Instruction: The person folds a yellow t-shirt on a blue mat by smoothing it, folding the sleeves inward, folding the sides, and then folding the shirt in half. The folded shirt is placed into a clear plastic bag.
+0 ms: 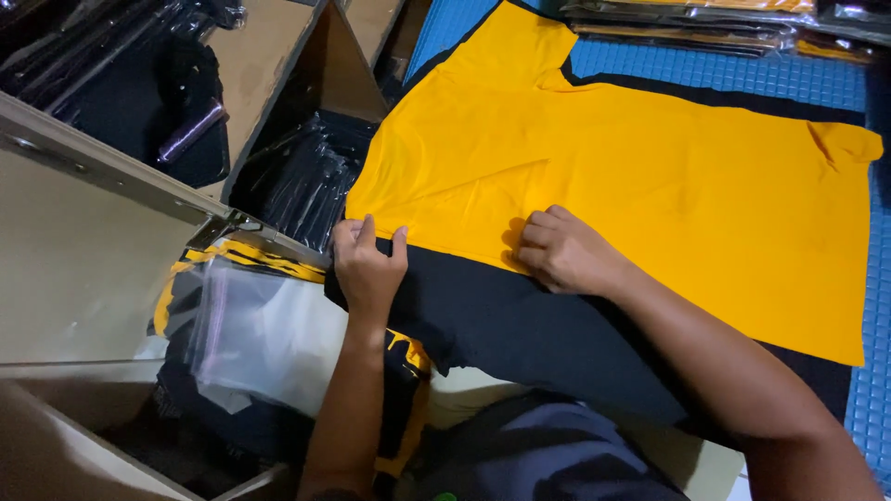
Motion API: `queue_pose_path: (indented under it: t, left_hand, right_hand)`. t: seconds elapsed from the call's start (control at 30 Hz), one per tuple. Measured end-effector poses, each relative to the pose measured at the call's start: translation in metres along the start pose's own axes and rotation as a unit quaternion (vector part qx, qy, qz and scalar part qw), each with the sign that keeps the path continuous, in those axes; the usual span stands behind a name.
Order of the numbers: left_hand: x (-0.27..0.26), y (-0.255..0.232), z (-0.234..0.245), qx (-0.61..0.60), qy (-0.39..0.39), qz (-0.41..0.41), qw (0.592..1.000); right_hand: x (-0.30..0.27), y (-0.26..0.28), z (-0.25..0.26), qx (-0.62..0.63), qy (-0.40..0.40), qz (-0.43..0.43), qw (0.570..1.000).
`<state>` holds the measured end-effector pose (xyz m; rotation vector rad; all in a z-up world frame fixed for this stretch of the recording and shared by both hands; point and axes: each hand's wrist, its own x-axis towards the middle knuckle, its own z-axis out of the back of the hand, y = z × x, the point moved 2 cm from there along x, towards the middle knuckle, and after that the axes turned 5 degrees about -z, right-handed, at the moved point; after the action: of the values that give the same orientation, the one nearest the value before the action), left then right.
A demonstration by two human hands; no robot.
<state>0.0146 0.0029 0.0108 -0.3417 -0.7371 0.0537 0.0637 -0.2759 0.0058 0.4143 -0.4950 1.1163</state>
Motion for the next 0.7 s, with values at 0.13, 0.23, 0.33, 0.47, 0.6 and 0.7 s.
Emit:
queue_pose_path:
  t: [0.13, 0.23, 0.33, 0.47, 0.6, 0.7]
  left_hand:
    - [-0.001, 0.003, -0.002, 0.008, -0.001, -0.017, 1.0]
    - [-0.003, 0.007, -0.006, 0.006, 0.006, -0.015, 1.0]
    - [-0.005, 0.01, -0.01, 0.006, -0.004, -0.014, 1.0]
    - [-0.003, 0.003, -0.006, -0.006, -0.003, -0.002, 1.0]
    - [-0.007, -0.005, -0.007, -0.022, -0.016, -0.063, 0.998]
    - [-0.01, -0.032, -0.013, -0.023, -0.02, -0.133, 0.991]
  right_hand:
    - [0.002, 0.002, 0.004, 0.009, -0.013, 0.018, 1.0]
    - [0.004, 0.005, 0.005, 0.025, -0.013, 0.023, 0.999]
    - [0.006, 0.007, 0.007, 0.034, 0.012, 0.002, 0.999]
    - [0.005, 0.004, 0.009, 0.07, 0.035, -0.044, 0.996]
    - [0.02, 0.002, 0.008, 0.075, 0.002, -0.081, 0.994]
    - [0.055, 0.011, 0.001, 0.117, -0.022, -0.093, 0.989]
